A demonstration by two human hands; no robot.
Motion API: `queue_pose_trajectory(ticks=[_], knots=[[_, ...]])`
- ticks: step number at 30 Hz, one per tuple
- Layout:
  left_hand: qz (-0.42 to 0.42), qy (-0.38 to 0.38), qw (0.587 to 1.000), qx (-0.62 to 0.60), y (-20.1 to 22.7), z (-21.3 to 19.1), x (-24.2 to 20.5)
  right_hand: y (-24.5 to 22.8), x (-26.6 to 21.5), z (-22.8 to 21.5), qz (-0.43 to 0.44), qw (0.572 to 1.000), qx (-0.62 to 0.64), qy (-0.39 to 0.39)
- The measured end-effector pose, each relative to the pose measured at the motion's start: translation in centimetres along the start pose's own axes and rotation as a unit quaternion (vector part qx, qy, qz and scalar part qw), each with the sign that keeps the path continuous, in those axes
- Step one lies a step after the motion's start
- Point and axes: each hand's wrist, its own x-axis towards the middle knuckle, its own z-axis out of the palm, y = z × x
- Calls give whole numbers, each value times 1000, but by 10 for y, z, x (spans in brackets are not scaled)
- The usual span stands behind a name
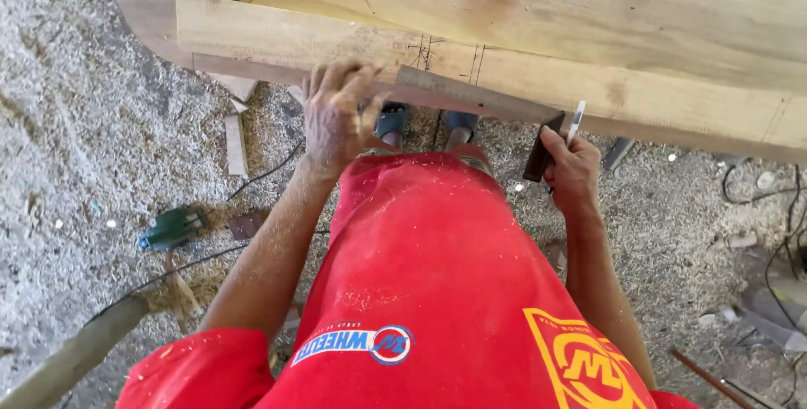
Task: The person is measuring and marking lines on a large wooden slab using a measuring tape, an L-square, and a pen.
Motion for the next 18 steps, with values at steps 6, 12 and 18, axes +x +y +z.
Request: queue_pose_trajectory(ticks=[6,12,18], knots=[[205,27,975,85,-35,28,26,-14,-1,14,-33,997,-62,41],[194,38,979,50,-33,25,26,-19,7,18,-38,998,-23,53],[205,46,976,52,-31,23,27,-21,9,18,-28,998,6,48]])
